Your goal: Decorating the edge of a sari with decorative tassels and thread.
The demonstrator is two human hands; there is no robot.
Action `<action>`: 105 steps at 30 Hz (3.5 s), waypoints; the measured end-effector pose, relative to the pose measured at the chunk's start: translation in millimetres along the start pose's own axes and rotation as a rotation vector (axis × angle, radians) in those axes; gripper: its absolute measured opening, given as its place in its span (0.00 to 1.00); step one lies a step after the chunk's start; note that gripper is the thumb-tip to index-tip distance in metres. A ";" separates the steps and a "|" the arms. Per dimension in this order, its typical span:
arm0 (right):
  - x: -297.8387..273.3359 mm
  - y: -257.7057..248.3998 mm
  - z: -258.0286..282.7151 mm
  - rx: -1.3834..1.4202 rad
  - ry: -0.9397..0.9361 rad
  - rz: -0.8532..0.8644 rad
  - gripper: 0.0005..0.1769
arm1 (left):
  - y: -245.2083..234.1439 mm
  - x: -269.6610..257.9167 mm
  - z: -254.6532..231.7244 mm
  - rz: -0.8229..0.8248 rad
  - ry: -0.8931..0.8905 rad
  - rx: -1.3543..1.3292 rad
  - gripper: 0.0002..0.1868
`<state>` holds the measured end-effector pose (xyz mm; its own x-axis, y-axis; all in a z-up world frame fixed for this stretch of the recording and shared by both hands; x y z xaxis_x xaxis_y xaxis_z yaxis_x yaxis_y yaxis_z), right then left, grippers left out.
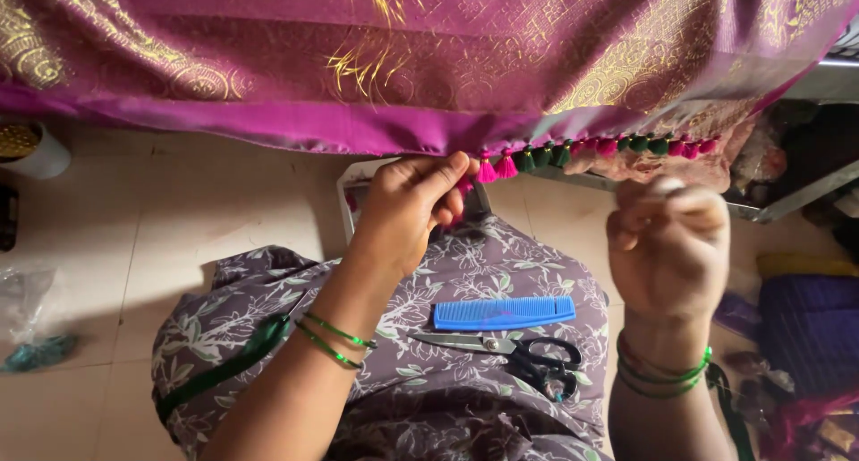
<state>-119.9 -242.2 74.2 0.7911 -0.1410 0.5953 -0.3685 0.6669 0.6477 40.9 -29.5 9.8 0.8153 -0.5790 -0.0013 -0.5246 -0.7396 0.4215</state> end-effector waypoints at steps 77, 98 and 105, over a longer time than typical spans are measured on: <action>134.7 164.2 -133.4 -1.620 -0.058 1.251 0.11 | -8.0 -30.9 -33.2 -0.230 0.260 0.619 0.11; 102.0 98.8 -100.7 -1.463 0.423 0.312 0.10 | -10.2 -4.8 17.0 -0.008 0.236 -0.036 0.09; 83.7 105.7 -89.5 -1.633 0.115 0.789 0.08 | -15.1 -19.1 -10.2 -0.119 0.251 0.040 0.09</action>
Point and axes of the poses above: each hand's wrist, its own x-axis towards the middle knuckle, its own y-axis out of the palm, z = x × y, the point moved 7 cm from there along x, towards the middle knuckle, and after that the axes turned 13 degrees about x, right-handed, at the moved point
